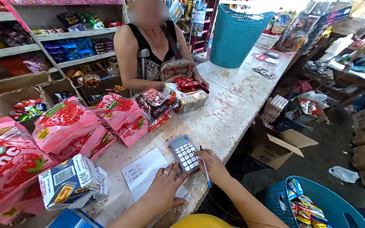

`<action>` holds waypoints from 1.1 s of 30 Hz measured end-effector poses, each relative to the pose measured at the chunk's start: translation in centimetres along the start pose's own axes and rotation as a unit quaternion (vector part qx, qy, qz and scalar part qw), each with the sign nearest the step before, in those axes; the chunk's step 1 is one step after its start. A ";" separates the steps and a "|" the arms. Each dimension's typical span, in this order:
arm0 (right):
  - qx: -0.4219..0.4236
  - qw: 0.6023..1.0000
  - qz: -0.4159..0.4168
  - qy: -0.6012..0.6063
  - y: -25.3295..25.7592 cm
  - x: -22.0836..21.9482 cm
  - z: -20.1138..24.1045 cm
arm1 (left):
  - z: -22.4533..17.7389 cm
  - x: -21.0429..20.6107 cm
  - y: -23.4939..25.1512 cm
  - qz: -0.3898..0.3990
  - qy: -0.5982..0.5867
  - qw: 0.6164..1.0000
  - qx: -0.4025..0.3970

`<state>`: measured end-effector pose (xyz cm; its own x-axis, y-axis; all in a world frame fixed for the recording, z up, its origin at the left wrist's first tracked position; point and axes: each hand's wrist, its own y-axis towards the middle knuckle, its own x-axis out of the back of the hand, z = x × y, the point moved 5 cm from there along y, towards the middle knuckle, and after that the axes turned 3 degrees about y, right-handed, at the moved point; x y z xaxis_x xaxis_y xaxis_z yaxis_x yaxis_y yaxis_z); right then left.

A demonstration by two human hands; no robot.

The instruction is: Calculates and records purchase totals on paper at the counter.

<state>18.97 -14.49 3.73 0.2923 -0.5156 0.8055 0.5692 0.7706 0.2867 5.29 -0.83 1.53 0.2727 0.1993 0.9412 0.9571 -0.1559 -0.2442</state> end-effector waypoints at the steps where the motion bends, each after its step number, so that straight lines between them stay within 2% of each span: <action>1: -0.008 1.000 0.016 0.001 0.1 0.2 0.2 | 0.0 0.0 0.0 0.004 0.001 1.000 0.001; 3: -0.014 0.999 0.039 0.012 0.2 0.5 0.9 | 0.0 0.1 0.0 0.007 0.003 1.000 0.002; 6: 0.042 0.998 0.014 0.039 0.2 -0.3 2.0 | 0.0 0.0 0.0 0.000 0.007 1.000 -0.001; 8: 0.048 0.998 0.036 0.024 0.2 -1.2 2.4 | 0.0 -0.1 0.0 -0.003 0.008 1.000 -0.001; 12: 0.094 0.996 -0.008 0.004 0.2 -1.9 3.6 | -0.1 0.2 -0.1 -0.005 0.010 1.000 -0.001; 13: 0.098 0.995 0.009 0.007 0.1 -2.2 3.9 | -0.1 0.2 -0.1 -0.011 0.011 1.000 -0.003; 15: 0.085 0.995 0.057 0.010 -0.1 -2.4 3.9 | -0.1 0.1 -0.1 -0.014 0.011 1.000 -0.006; 16: 0.080 0.996 0.045 0.011 -0.1 -2.0 3.8 | -0.1 0.0 0.0 -0.012 0.010 1.000 -0.005; 19: 0.063 0.996 -0.066 -0.007 -0.5 0.1 2.6 | 0.0 0.0 0.0 -0.009 0.008 1.000 -0.002; 22: -0.001 0.999 -0.019 -0.034 -1.0 1.2 0.7 | 0.0 -0.1 0.0 0.000 0.002 1.000 -0.002; 26: 0.026 0.997 -0.079 0.003 -1.6 0.4 0.9 | 0.3 0.2 -0.1 -0.021 -0.015 1.000 -0.009; 28: 0.004 0.999 -0.027 0.027 -1.6 -1.3 1.4 | 1.2 1.1 -0.2 -0.047 -0.055 0.997 -0.011; 30: -0.022 0.999 0.033 0.022 -1.2 -2.9 1.8 | 2.8 2.5 -0.4 -0.081 -0.090 0.992 0.023; 33: -0.016 1.000 0.013 -0.023 -0.4 -3.7 1.1 | 5.8 3.9 -0.9 -0.059 -0.058 0.981 0.173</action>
<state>16.83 -12.51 1.20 0.2721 -0.4775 0.8354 0.5859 0.7709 0.2498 6.10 5.74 4.08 0.1479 0.3072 0.9401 0.9531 0.2094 -0.2184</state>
